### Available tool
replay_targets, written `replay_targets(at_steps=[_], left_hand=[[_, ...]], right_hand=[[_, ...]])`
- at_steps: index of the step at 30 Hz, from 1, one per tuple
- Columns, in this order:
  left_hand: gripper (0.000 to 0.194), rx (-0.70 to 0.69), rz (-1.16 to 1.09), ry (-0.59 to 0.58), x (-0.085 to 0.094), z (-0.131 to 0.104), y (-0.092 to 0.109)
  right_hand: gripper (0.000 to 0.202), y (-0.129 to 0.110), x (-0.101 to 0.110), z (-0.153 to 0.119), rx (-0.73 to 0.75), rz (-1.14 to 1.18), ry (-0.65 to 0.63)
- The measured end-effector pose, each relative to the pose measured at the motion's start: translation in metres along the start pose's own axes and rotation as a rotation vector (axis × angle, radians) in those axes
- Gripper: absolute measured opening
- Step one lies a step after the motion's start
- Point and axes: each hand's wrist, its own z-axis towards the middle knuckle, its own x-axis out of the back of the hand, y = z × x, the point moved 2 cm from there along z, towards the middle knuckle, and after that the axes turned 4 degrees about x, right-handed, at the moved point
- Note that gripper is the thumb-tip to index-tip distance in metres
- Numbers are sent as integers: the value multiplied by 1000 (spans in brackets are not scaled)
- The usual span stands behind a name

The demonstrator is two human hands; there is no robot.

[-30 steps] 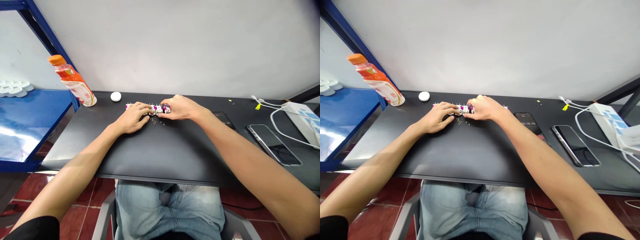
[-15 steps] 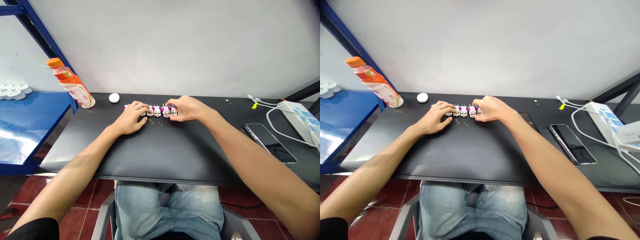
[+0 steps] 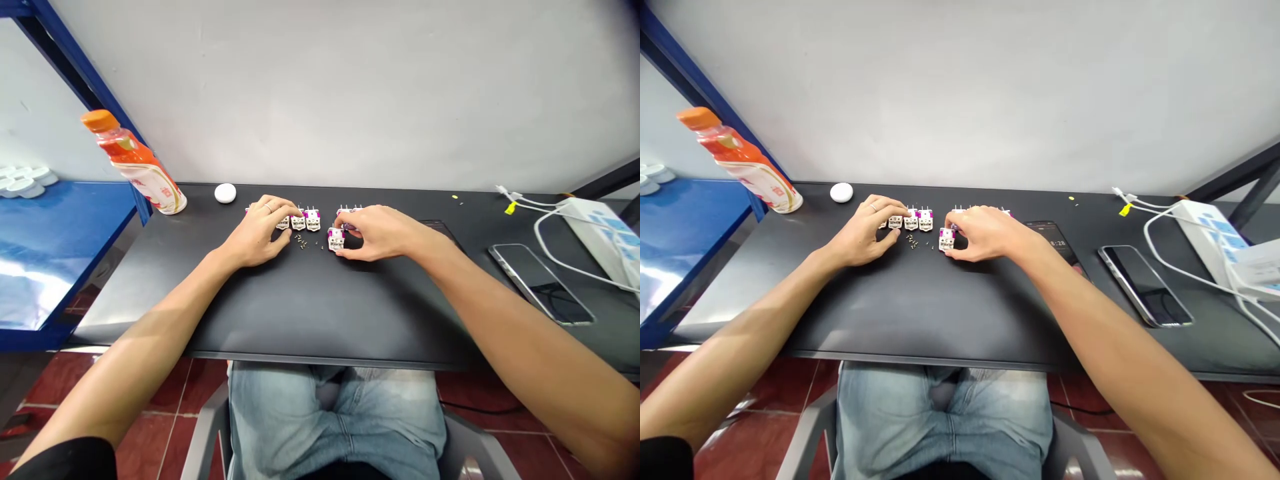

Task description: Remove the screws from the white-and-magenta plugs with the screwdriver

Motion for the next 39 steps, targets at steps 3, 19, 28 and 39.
replay_targets(at_steps=[3,19,28,39], left_hand=[[31,-76,-55,33,2,-1,4],[41,-206,-414,-405,1,-4,37],[33,-102,-376,-446,-1,-3,32],[23,27,-343,-195,2,1,27]], right_hand=[[41,-13,0,-7,148,67,23],[23,-45,-11,-14,296,1082,799],[20,-45,-37,-9,293,1040,755],[25,-43,-38,-14,267,1025,786]])
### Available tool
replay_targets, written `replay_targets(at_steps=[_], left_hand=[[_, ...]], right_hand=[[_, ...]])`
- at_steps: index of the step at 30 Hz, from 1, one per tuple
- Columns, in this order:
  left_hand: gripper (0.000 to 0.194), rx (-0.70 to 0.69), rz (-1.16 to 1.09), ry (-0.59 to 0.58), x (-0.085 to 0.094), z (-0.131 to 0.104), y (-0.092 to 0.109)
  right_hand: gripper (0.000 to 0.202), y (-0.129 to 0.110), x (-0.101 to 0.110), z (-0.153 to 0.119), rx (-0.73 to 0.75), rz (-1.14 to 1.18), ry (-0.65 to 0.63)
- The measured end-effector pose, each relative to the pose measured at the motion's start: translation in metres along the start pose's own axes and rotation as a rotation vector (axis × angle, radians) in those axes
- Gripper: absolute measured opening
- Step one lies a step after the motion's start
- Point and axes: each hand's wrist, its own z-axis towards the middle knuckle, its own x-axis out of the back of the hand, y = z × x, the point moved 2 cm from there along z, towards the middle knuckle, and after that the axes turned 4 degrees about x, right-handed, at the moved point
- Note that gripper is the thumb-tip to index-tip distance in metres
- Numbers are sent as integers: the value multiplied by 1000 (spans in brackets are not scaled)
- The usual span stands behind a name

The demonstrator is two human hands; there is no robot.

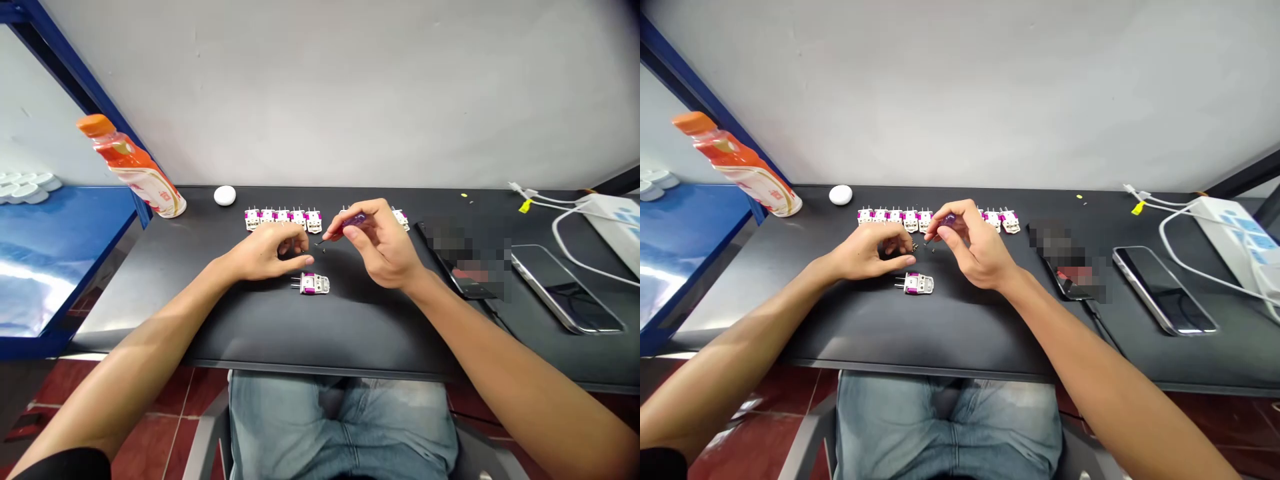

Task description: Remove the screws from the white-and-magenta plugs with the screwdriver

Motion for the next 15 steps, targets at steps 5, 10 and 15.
replay_targets(at_steps=[5,10,15], left_hand=[[20,12,69,118,-2,1,-1],[21,11,32,96,-6,2,3],[16,8,1,88,-8,3,5]], right_hand=[[21,-15,-2,2,52,67,78],[19,-28,-7,2,84,79,101],[16,-30,-9,1,85,89,100]])
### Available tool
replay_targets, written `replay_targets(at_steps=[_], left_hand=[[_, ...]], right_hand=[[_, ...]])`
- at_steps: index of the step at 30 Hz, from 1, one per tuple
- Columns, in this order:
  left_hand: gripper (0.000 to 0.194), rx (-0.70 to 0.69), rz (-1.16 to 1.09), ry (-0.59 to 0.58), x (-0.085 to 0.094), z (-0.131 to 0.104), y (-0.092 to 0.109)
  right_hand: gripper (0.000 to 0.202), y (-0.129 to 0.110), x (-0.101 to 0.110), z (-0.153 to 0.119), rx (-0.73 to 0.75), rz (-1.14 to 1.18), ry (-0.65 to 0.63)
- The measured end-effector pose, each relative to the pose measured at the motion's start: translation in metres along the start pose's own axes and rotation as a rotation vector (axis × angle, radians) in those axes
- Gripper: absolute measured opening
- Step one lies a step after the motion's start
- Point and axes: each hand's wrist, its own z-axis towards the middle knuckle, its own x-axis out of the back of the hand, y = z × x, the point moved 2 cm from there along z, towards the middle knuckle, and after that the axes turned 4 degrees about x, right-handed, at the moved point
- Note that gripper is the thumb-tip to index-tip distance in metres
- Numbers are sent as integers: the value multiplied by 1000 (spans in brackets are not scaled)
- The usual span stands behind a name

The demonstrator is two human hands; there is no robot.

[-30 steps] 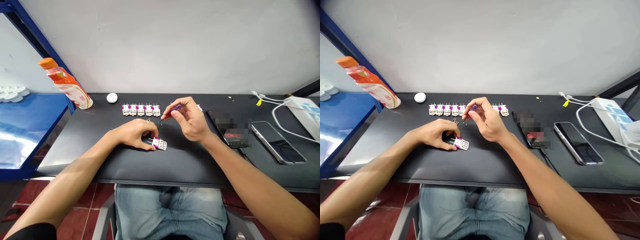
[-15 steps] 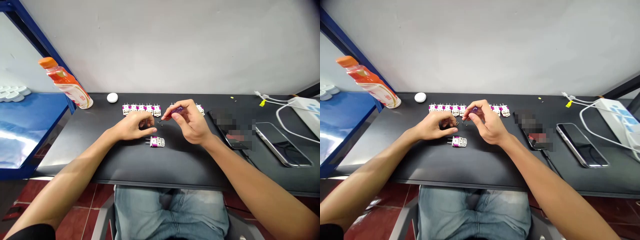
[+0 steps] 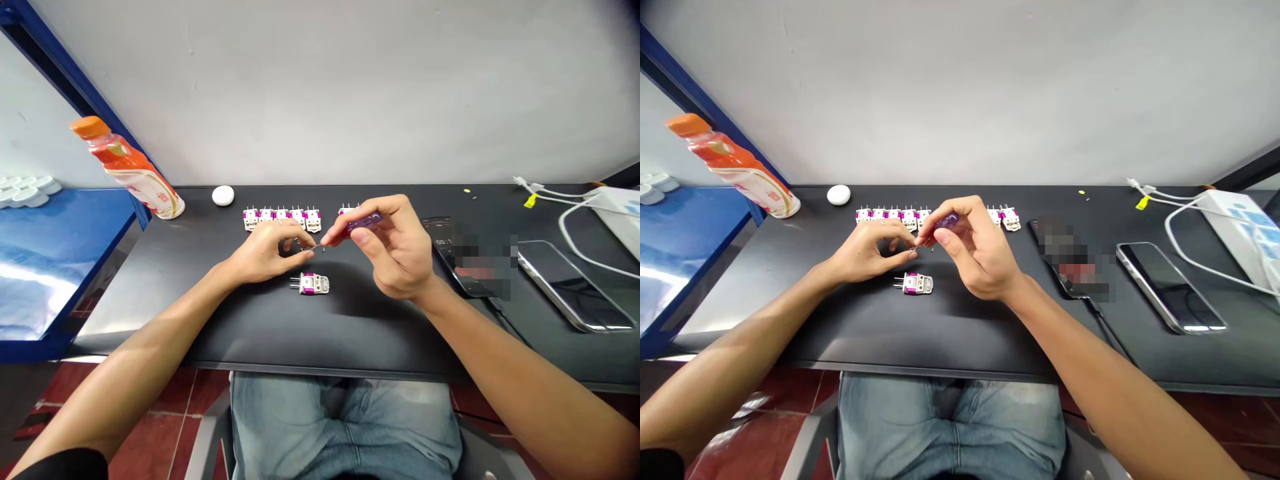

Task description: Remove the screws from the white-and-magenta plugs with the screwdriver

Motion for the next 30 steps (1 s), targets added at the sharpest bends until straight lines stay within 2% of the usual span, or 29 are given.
replay_targets(at_steps=[4,8,14,21,26,30], left_hand=[[16,15,-10,-17,0,0,0],[16,24,-12,-17,0,0,0],[17,54,-107,-30,-1,0,1],[29,78,-226,-122,-2,1,3],[23,89,-205,-141,-1,1,0],[21,80,-257,-156,-3,0,0]], right_hand=[[13,0,1,0,5,6,-14],[19,2,1,0,-20,-16,-32],[16,0,0,0,56,-2,-35],[30,0,1,-4,44,-15,-186],[28,-6,5,-2,90,-77,-70],[28,-8,4,0,95,-65,-72]])
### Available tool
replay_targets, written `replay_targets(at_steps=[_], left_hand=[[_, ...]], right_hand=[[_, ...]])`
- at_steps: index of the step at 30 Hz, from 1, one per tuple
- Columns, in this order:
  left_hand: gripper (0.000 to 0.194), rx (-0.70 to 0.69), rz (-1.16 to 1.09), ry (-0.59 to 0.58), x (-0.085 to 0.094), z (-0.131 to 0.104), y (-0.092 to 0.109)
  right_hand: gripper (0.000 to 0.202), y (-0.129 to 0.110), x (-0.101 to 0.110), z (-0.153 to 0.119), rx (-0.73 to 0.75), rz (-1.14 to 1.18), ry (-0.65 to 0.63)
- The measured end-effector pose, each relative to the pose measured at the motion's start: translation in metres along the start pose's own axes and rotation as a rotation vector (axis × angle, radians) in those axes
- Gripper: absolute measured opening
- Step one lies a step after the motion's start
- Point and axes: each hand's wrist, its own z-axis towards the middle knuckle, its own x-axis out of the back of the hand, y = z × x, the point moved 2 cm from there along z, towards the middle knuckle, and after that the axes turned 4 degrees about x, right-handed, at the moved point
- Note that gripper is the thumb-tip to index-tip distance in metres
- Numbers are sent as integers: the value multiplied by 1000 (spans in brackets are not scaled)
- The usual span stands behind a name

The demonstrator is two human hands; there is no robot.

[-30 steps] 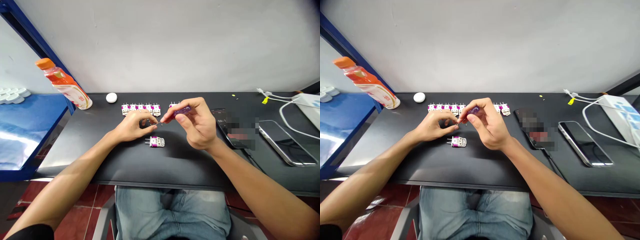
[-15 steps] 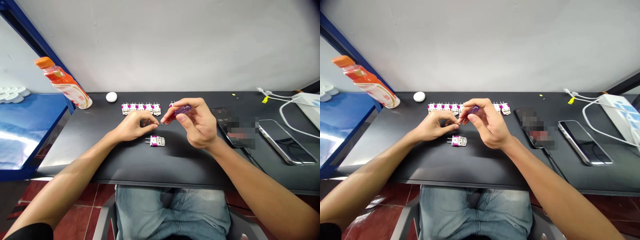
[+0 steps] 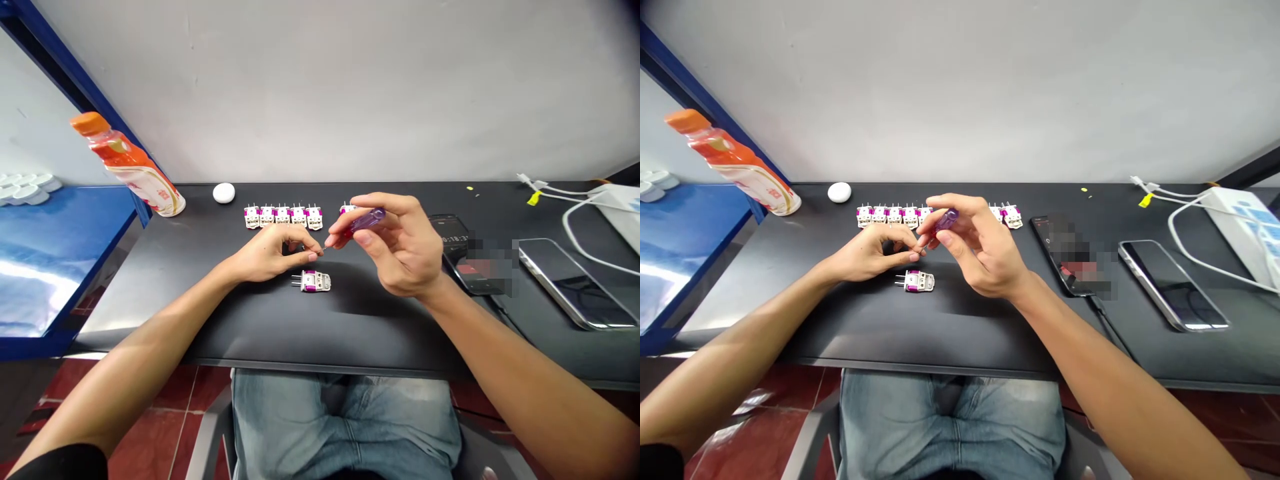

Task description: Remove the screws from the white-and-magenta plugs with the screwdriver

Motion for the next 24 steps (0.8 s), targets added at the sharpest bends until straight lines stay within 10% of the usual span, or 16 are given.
replay_targets(at_steps=[24], left_hand=[[33,-34,103,-166,-9,-1,6]], right_hand=[[78,14,-3,-7,302,-240,-130]])
